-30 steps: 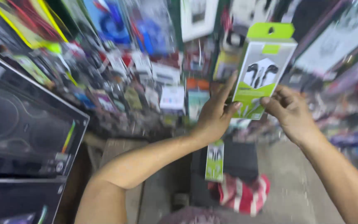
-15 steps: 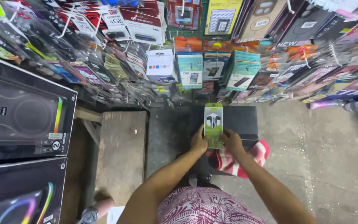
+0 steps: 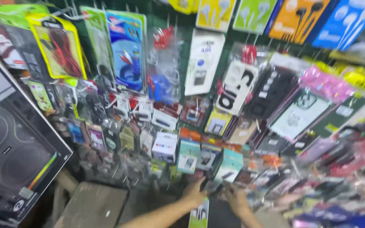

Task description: Organizing, wiping, and tidying mobile phone accessories on display shelves in a retail store.

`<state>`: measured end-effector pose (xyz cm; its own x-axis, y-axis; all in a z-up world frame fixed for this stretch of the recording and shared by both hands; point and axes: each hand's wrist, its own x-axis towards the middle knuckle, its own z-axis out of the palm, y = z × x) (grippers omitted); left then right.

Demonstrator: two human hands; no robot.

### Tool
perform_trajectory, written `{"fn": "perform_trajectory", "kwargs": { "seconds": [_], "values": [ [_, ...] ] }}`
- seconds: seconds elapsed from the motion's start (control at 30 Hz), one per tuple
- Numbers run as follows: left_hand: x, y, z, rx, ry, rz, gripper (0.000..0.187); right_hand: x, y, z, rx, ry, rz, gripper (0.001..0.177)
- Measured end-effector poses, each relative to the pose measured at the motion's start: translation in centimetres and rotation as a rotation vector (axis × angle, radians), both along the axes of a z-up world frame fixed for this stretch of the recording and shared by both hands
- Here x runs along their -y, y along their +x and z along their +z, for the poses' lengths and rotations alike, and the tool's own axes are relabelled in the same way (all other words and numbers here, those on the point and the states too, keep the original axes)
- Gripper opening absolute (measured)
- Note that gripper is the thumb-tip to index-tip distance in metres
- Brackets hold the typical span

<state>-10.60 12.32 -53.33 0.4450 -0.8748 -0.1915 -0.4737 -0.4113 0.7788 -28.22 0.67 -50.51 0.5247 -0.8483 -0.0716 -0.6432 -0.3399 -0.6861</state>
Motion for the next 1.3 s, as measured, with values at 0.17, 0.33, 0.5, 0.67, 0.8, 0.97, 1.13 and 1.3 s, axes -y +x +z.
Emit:
{"fn": "perform_trajectory", "kwargs": {
  "seconds": [0.17,0.33,0.5,0.67,0.8,0.97,1.13,1.3],
  "values": [
    [-1.3,3.0,30.8,0.192,-0.714,-0.168,0.050,4.5,2.8,25.4,0.322,-0.381,0.148,0.044],
    [3.9,5.5,46.1,0.663,-1.251,-0.028,0.059,1.5,6.8,46.2,0.563,-0.831,0.253,0.036],
    [11.2,8.0,52.6,0.540,-1.201,0.017,0.061,7.9,13.2,51.8,0.652,-0.839,0.269,0.049],
    [14.7,9.6,54.5,0.321,-1.000,0.058,0.066,9.9,16.2,52.9,0.583,-0.799,0.108,0.056],
    [18.0,11.5,54.3,0.178,-0.951,0.098,0.070,12.0,17.3,53.1,0.504,-0.793,0.007,0.044],
    [19.1,11.5,54.8,0.131,-0.885,0.097,0.069,12.5,18.1,52.6,0.543,-0.680,-0.042,0.053],
    [17.1,10.2,55.2,0.148,-0.883,0.156,0.066,13.8,17.3,52.0,0.688,-0.591,-0.036,0.059],
    [12.1,7.0,55.7,0.150,-0.963,0.164,0.059,7.4,15.1,53.2,0.832,-0.494,0.016,0.053]
  ]
}}
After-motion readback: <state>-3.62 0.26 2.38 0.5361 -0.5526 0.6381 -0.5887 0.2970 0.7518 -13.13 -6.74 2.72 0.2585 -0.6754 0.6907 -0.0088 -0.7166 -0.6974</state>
